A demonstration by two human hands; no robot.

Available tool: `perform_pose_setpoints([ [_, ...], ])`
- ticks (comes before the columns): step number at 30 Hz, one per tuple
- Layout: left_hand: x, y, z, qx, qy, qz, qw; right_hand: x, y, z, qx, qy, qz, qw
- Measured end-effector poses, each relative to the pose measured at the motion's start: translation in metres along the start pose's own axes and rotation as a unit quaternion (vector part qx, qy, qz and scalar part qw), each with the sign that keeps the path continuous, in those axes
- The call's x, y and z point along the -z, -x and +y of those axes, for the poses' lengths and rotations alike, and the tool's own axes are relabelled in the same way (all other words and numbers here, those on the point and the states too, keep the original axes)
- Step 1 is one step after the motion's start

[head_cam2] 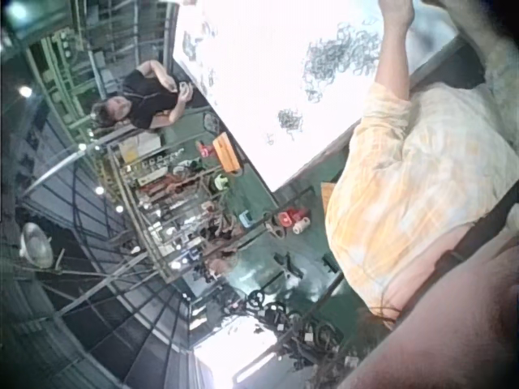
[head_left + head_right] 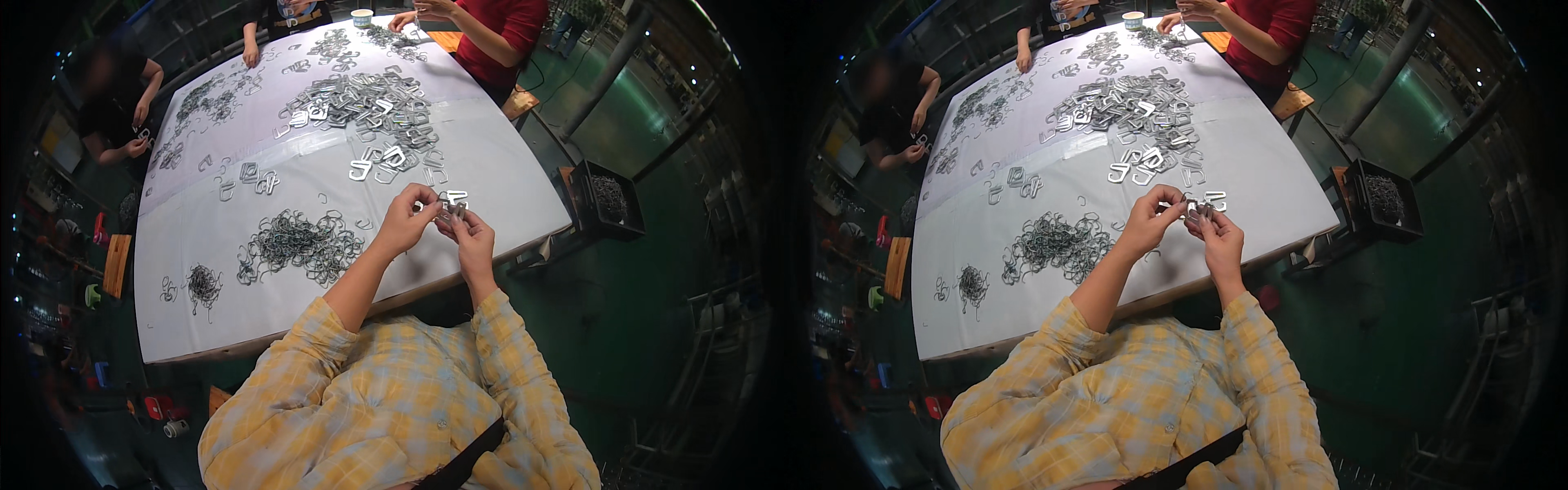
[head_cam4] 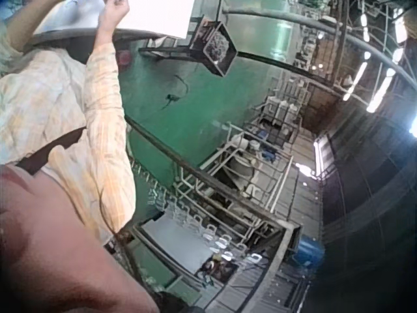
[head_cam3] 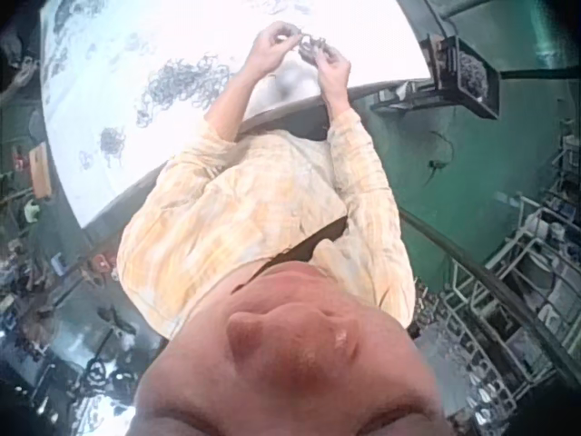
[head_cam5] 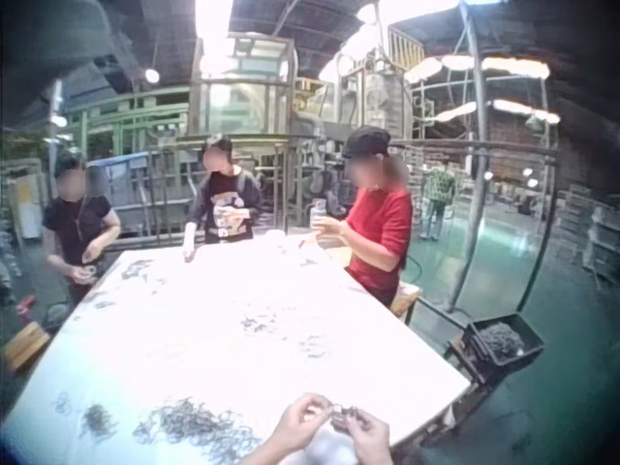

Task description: The person picks up metal loops and wires from a table and hangs them onto a vertical rack.

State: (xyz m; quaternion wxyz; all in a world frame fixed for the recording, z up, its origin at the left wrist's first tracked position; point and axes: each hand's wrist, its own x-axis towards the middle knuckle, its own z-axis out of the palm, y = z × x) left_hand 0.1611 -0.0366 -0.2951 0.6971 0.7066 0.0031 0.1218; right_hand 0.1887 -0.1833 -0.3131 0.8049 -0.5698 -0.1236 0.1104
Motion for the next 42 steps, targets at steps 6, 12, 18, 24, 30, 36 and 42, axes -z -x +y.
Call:
perform_pose_setpoints([
  [6, -0.012, 0.004, 0.006, -0.12, -0.081, 0.015, 0.989, -0.005, 0.011, -0.008, 0.01, 0.011, -0.018, 1.0],
  [12, -0.005, 0.01, -0.003, -0.106, -0.047, 0.063, 0.991, -0.015, 0.017, -0.023, -0.022, 0.009, -0.003, 1.0],
  [18, -0.006, 0.014, 0.001, -0.124, -0.026, 0.081, 0.989, -0.012, 0.011, -0.017, -0.063, -0.058, -0.007, 0.996],
  [24, -0.014, 0.021, 0.009, -0.14, -0.066, 0.088, 0.984, -0.015, 0.014, -0.027, -0.116, 0.057, -0.003, 0.992],
  [30, -0.017, 0.022, -0.002, -0.147, -0.07, 0.106, 0.981, -0.02, 0.015, -0.016, -0.1, 0.029, -0.006, 0.995],
  [36, -0.02, 0.028, -0.003, -0.107, -0.019, 0.127, 0.986, -0.029, 0.022, -0.016, -0.066, 0.075, 0.003, 0.995],
  [42, 0.001, 0.033, -0.003, -0.085, 0.048, 0.11, 0.989, -0.023, 0.025, -0.01, -0.049, 0.145, -0.025, 0.988],
])
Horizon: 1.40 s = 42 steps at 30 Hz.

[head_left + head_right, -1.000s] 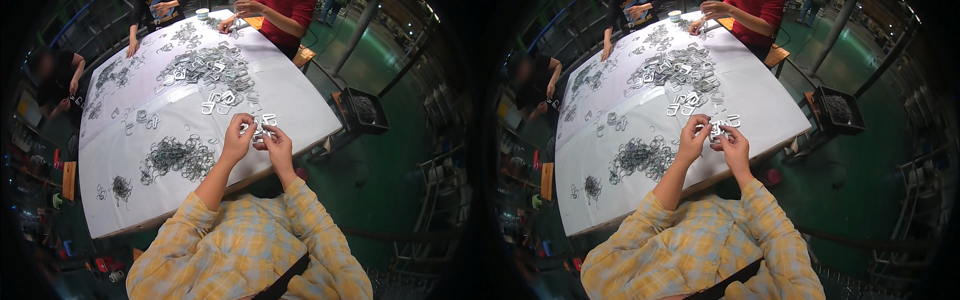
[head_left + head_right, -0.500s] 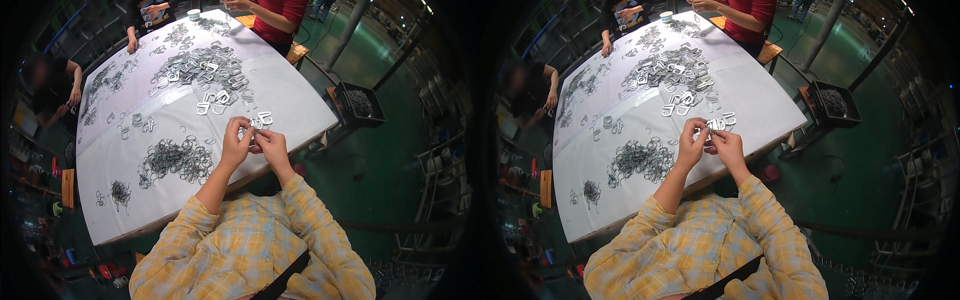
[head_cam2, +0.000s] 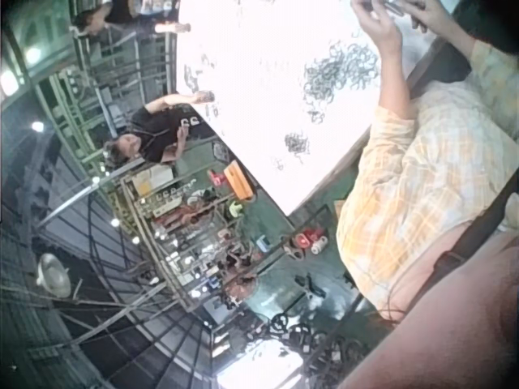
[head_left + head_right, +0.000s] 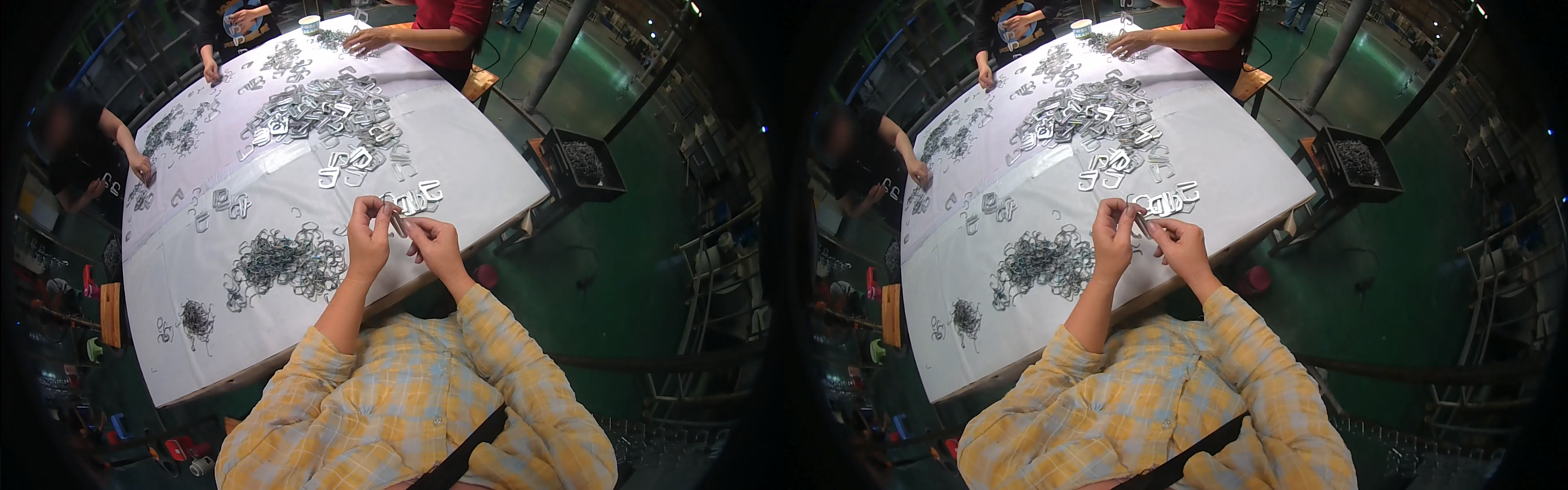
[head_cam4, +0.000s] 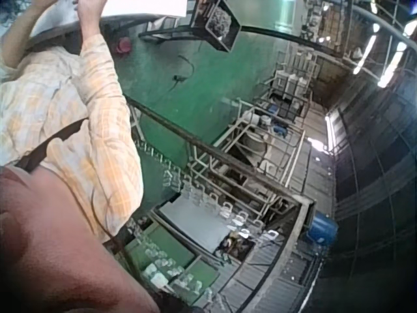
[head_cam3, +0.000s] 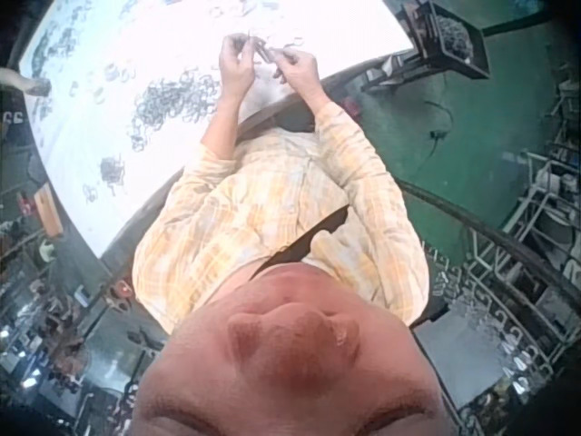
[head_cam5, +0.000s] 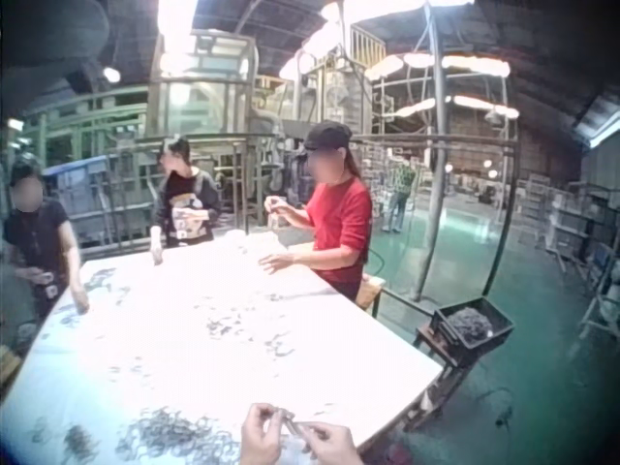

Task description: The person picks up metal loops and wires from a table and hangs them onto a vertical rack.

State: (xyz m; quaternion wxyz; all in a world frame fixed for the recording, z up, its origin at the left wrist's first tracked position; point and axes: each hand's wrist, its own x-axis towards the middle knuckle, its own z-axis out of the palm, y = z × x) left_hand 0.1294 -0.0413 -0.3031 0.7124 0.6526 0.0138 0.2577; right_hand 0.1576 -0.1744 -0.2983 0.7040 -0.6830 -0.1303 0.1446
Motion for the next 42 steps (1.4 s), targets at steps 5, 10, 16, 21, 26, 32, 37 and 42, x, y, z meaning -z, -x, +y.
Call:
perform_pose_setpoints([
  [5, 0.012, -0.008, 0.006, -0.014, 0.005, -0.003, 1.0, 0.032, -0.037, 0.034, 0.162, 0.368, 0.119, 0.908],
  [10, 0.017, -0.002, 0.004, -0.025, -0.028, 0.004, 0.999, 0.017, -0.072, 0.037, 0.124, 0.514, 0.083, 0.845],
  [16, 0.016, -0.001, 0.001, -0.023, -0.047, -0.011, 0.999, 0.012, -0.087, 0.033, 0.048, 0.503, 0.063, 0.861],
  [21, 0.01, 0.001, -0.004, -0.014, -0.034, -0.027, 0.999, 0.017, -0.092, 0.046, 0.012, 0.442, 0.04, 0.896],
  [26, 0.0, 0.002, -0.001, -0.014, -0.065, -0.054, 0.996, 0.019, -0.089, 0.047, 0.029, 0.431, 0.029, 0.901],
  [32, -0.005, 0.007, 0.002, 0.009, -0.086, -0.098, 0.991, 0.029, -0.084, 0.04, -0.002, 0.465, -0.018, 0.885],
  [37, -0.004, 0.011, 0.001, 0.024, -0.092, -0.108, 0.99, 0.034, -0.079, 0.04, 0.012, 0.426, -0.009, 0.904],
  [42, -0.007, 0.015, -0.002, 0.013, -0.115, -0.121, 0.986, 0.037, -0.048, 0.013, -0.124, -0.077, 0.043, 0.988],
])
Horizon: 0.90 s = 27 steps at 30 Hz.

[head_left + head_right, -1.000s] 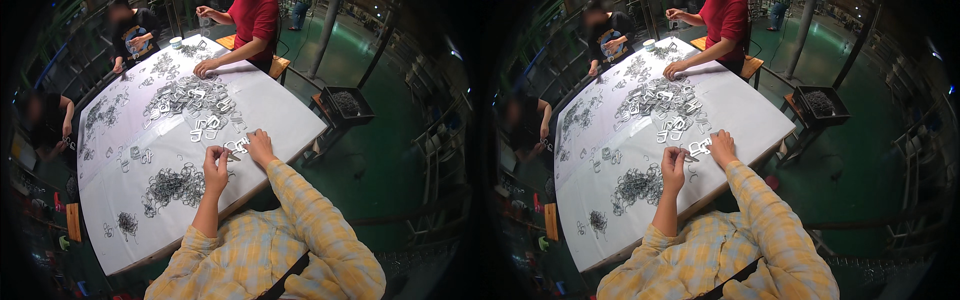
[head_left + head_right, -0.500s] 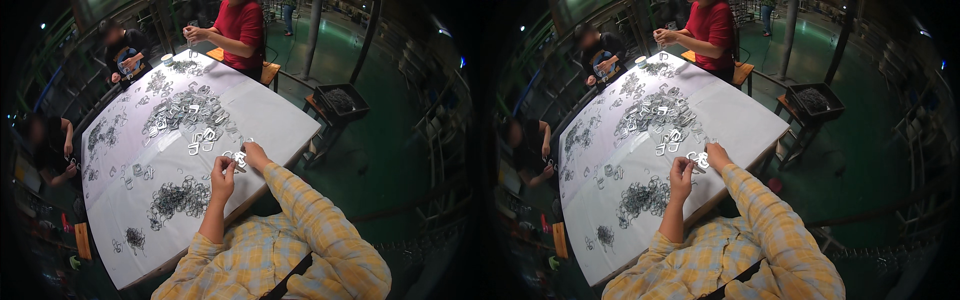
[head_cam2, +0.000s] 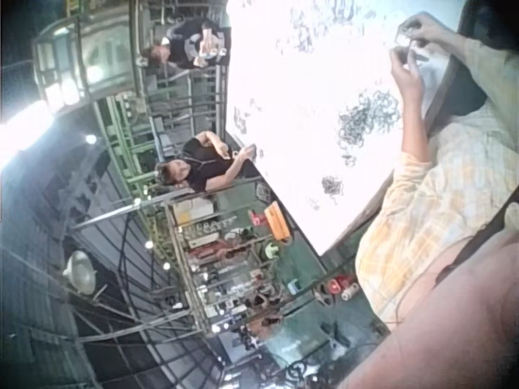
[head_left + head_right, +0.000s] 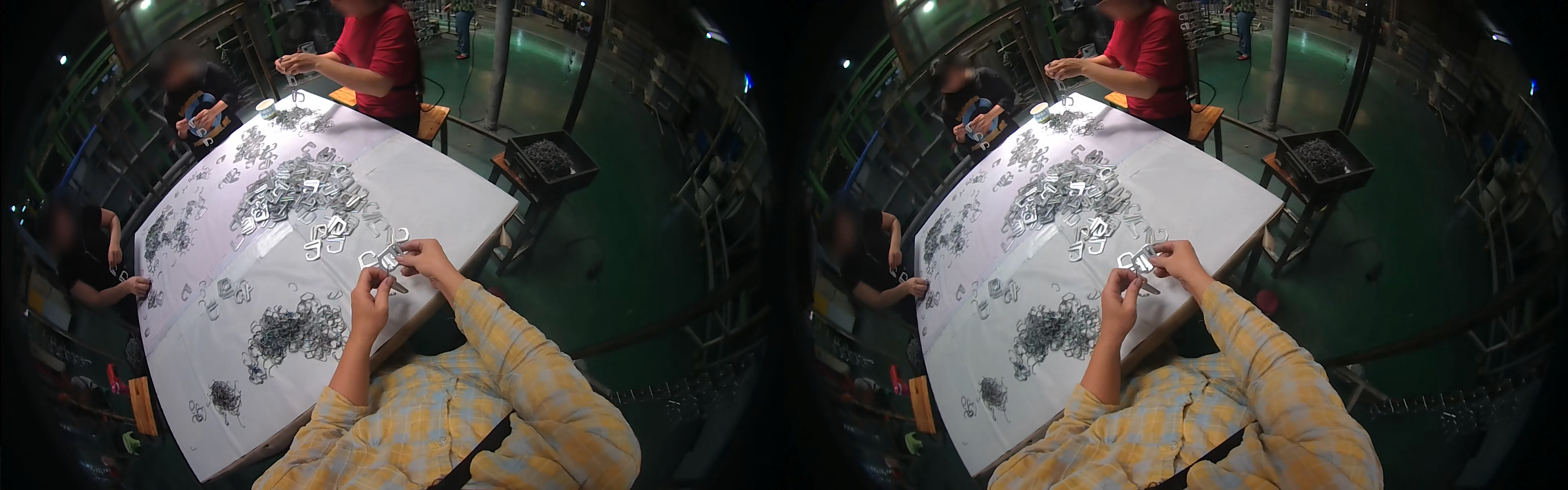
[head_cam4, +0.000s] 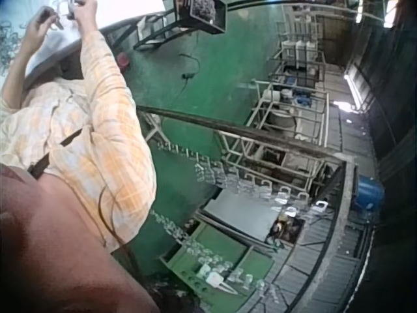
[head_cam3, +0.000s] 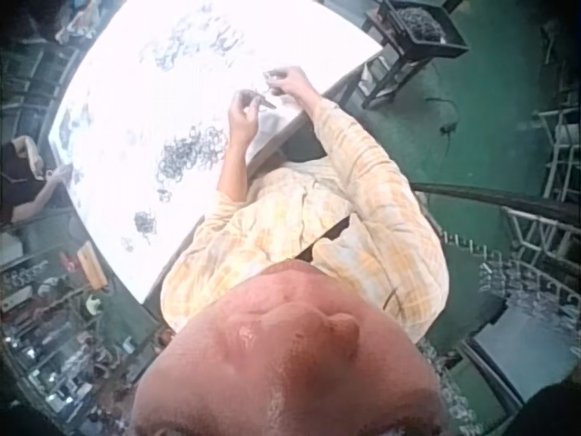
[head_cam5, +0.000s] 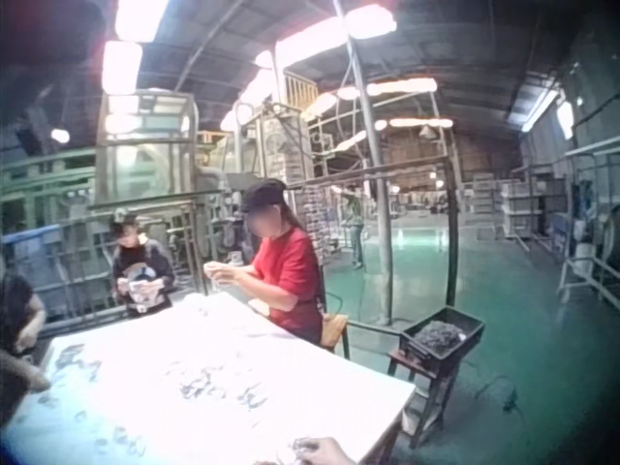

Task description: The person picks up metal loops and wires from a table and hangs them onto a vertical rack.

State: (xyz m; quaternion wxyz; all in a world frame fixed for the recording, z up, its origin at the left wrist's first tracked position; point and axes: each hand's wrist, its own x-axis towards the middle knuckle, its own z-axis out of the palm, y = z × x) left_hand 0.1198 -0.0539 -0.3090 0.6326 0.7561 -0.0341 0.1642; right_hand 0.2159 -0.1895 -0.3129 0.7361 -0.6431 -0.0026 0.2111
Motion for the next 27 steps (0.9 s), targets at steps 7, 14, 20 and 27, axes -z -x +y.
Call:
perform_pose_setpoints([
  [7, -0.024, 0.0, 0.009, -0.034, -0.048, -0.001, 0.998, 0.0, 0.042, -0.014, 0.081, -0.02, 0.014, 0.996],
  [14, -0.03, -0.007, 0.017, -0.08, -0.087, -0.004, 0.993, 0.004, 0.046, -0.017, 0.149, -0.034, 0.048, 0.987],
  [20, -0.029, -0.01, 0.008, -0.106, -0.151, 0.022, 0.983, -0.002, 0.046, -0.013, 0.216, 0.021, 0.07, 0.974],
  [27, -0.029, -0.01, 0.014, -0.085, -0.143, 0.001, 0.986, -0.002, 0.057, -0.02, 0.244, 0.004, 0.074, 0.967],
])
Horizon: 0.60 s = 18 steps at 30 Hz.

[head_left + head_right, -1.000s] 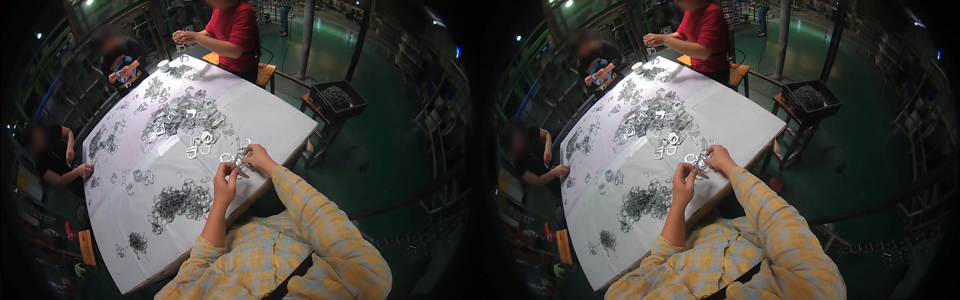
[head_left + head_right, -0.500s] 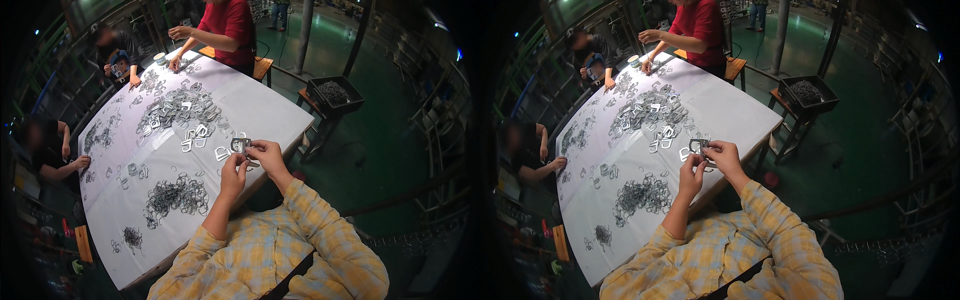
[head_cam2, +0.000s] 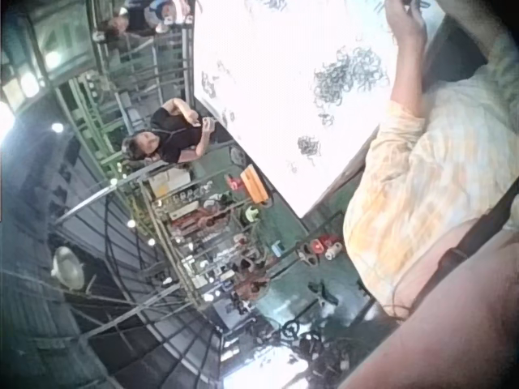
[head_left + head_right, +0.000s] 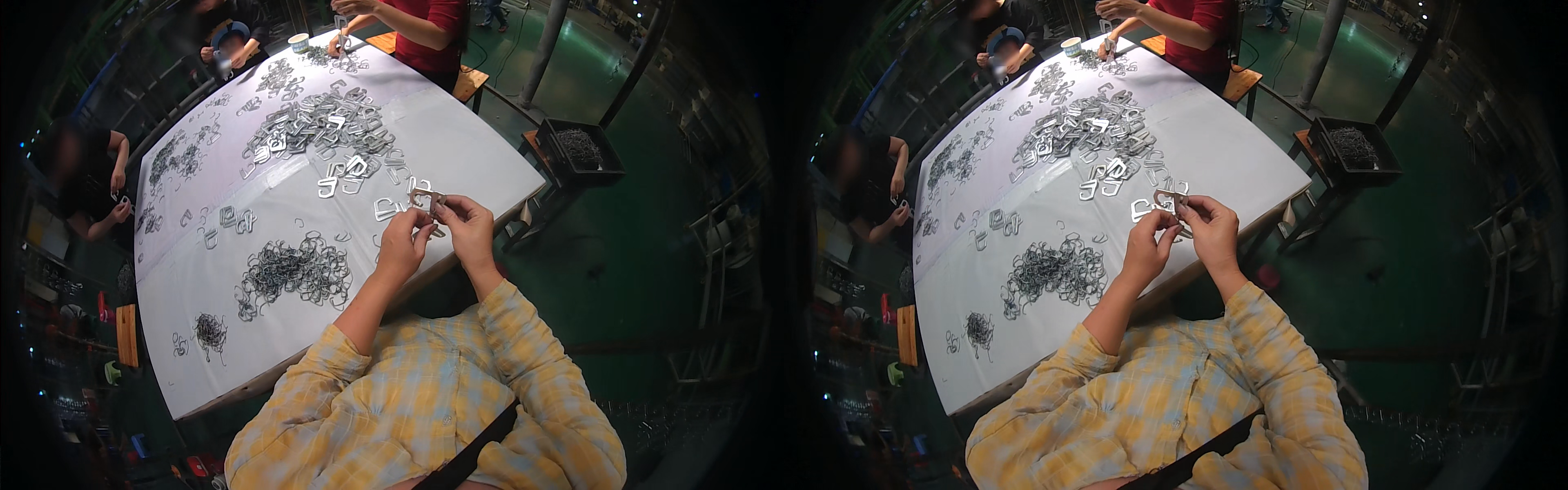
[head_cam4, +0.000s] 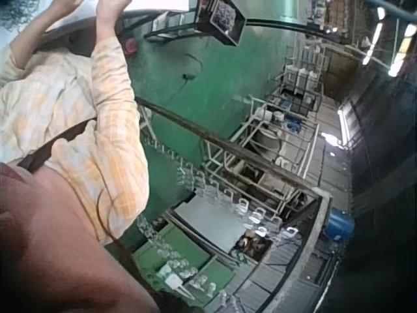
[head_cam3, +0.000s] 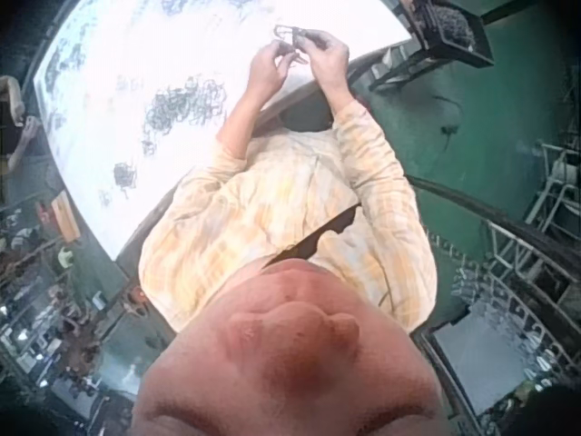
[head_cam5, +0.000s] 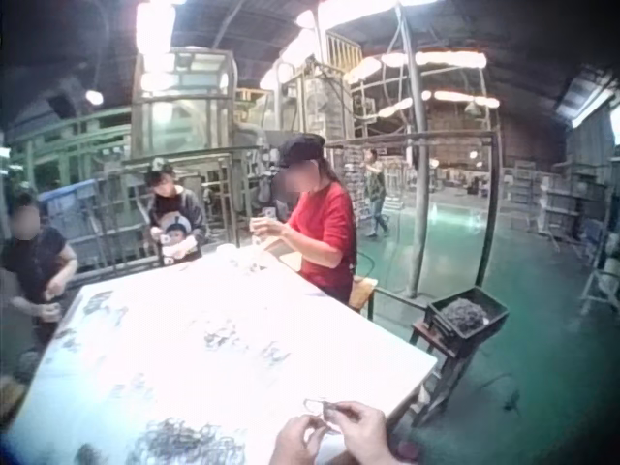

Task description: The person picks up metal loops and wires from a table and hangs them onto a vertical rack.

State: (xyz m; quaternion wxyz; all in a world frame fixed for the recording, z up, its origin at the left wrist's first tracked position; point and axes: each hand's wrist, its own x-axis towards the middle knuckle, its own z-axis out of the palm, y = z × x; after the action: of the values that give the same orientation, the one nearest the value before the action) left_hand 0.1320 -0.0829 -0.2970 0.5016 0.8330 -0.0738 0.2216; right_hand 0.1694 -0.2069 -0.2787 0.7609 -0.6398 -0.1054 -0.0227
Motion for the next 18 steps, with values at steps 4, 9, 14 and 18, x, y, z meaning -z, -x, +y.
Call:
perform_pose_setpoints([
  [4, 0.004, -0.002, -0.01, -0.014, 0.04, 0.028, 0.999, 0.009, -0.002, -0.007, 0.057, 0.022, 0.011, 0.998],
  [9, 0.007, -0.003, -0.061, 0.115, -0.239, 0.006, 0.964, 0.019, -0.003, -0.027, 0.095, 0.057, 0.048, 0.993],
  [14, 0.001, 0.01, -0.058, 0.081, -0.297, -0.103, 0.946, 0.033, 0.001, -0.043, 0.104, 0.083, 0.036, 0.991],
  [18, 0.039, 0.014, -0.058, 0.077, -0.139, -0.108, 0.981, 0.049, 0.013, -0.057, 0.087, 0.069, 0.019, 0.994],
])
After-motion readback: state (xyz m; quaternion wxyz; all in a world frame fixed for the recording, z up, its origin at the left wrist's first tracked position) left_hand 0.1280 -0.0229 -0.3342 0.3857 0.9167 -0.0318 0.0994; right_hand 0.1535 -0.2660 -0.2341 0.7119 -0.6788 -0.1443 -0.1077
